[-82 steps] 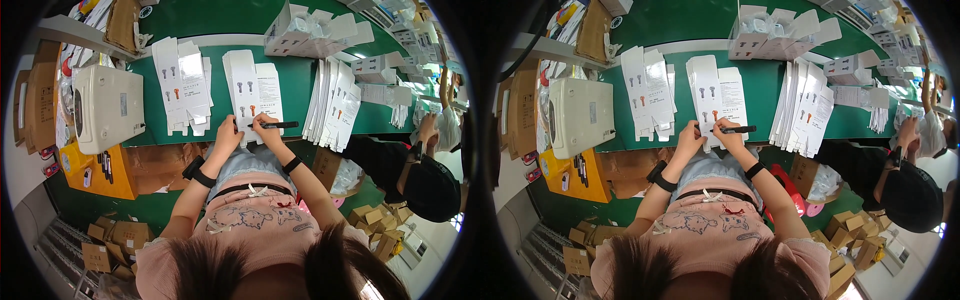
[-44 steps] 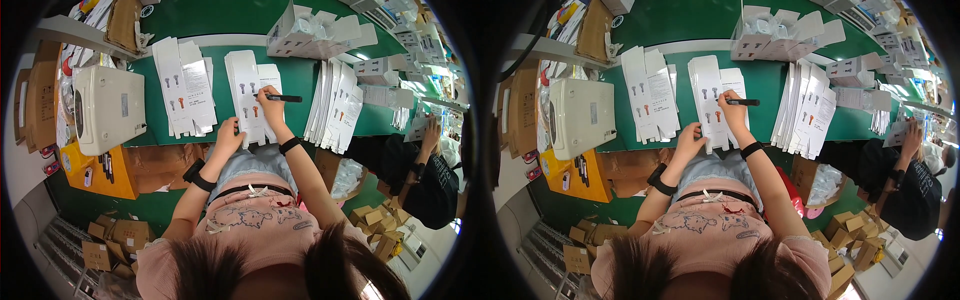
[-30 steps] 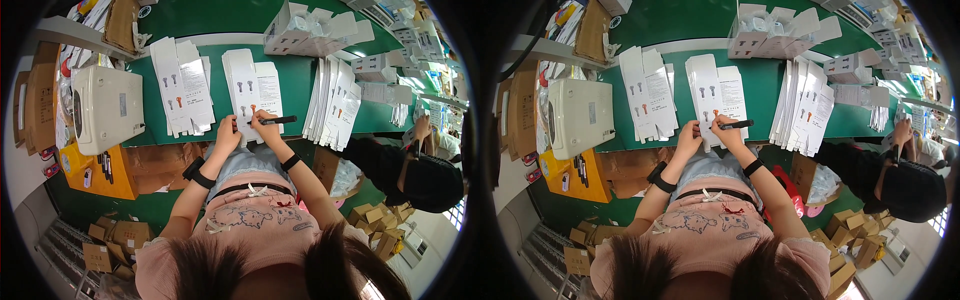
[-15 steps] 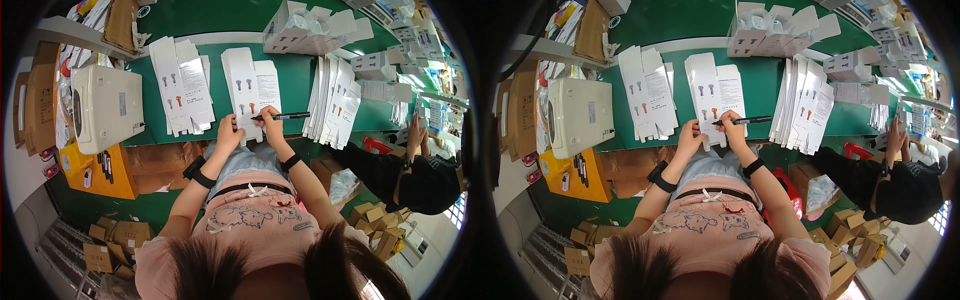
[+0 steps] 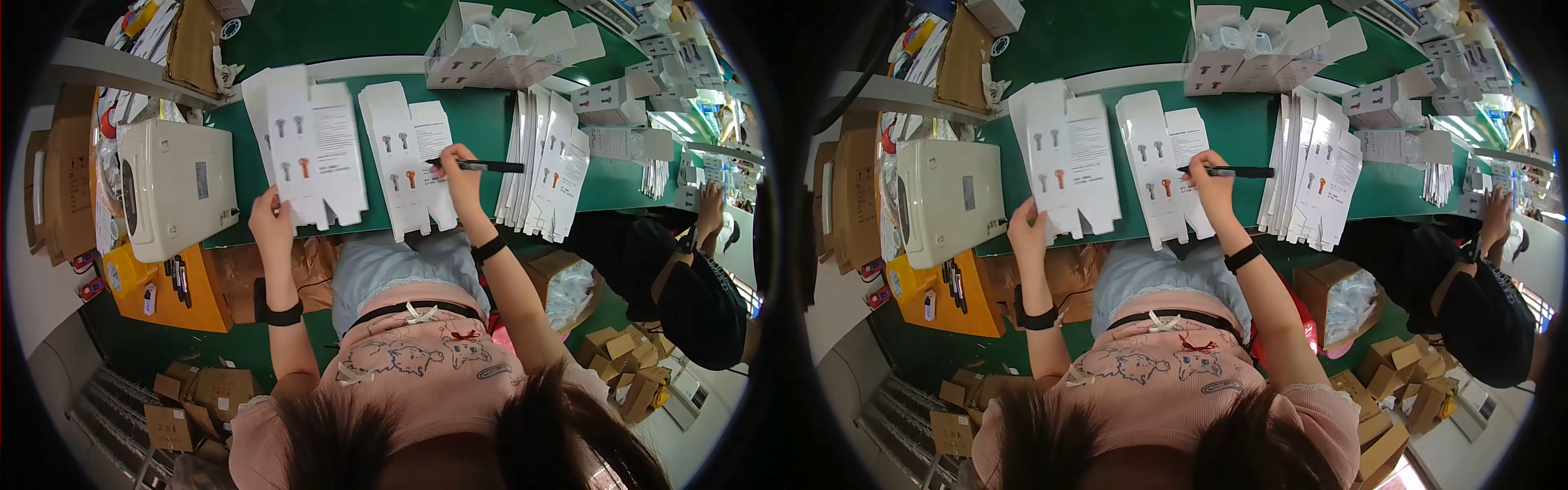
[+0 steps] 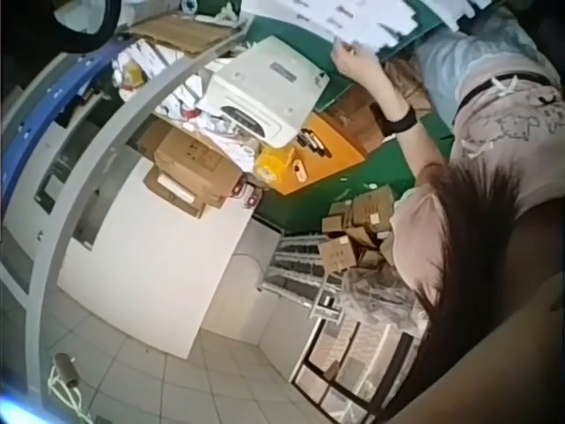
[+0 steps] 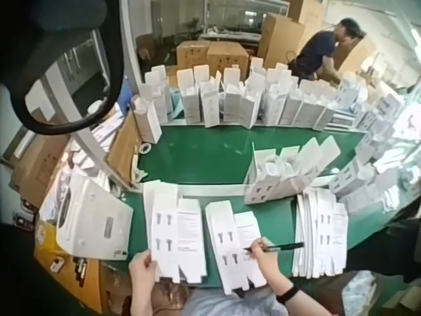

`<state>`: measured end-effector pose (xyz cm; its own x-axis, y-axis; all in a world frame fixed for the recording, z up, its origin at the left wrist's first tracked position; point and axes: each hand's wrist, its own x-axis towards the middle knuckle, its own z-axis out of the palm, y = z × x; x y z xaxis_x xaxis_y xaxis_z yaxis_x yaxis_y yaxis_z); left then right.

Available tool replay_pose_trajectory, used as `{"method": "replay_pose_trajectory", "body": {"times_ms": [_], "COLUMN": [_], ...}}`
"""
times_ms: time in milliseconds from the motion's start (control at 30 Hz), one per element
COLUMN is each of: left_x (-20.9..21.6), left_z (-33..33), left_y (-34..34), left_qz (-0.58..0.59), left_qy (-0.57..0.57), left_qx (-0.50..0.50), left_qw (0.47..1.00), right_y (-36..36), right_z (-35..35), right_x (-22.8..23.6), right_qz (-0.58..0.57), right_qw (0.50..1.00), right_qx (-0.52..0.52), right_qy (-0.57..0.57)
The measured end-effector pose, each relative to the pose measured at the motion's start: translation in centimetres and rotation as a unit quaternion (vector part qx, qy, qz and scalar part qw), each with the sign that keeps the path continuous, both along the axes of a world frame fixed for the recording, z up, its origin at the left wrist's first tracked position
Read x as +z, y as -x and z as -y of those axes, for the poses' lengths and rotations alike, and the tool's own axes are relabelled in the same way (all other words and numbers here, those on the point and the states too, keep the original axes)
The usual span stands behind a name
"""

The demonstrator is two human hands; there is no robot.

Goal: Marking individual white cardboard packaging components with a marker and sorting them into stacks.

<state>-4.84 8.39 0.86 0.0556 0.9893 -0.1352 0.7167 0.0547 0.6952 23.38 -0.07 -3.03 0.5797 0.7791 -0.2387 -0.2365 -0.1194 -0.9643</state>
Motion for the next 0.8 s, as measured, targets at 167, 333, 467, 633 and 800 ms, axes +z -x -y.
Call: {"method": "replay_pose_trajectory", "body": {"times_ms": [167, 333, 467, 633, 800], "left_x": [-0.1, -2.9, -5.0, -5.6, -6.3], "left_z": [2.1, 5.2, 7.0, 7.8, 7.6], "left_y": [-4.1, -8.0, -9.9, -10.6, -10.3], "left_qz": [-0.197, 0.127, 0.125, 0.133, 0.142], "left_qy": [-0.197, 0.104, 0.083, 0.118, 0.141], "left_qx": [-0.071, -0.135, -0.193, -0.182, -0.143], "left_qw": [0.958, 0.977, 0.97, 0.967, 0.969], "right_y": [1.0, 1.7, 2.0, 1.8, 3.3], "right_z": [-1.4, -2.4, -2.8, -2.2, 1.1], "right_x": [-2.1, -3.1, -3.3, -3.6, -2.9], "right_qz": [0.111, 0.118, 0.164, 0.268, 0.103], "right_qw": [0.99, 0.991, 0.985, 0.96, 0.994], "right_qx": [0.045, 0.033, 0.019, 0.033, 0.027], "right_qy": [0.079, 0.061, 0.053, 0.066, 0.04]}}
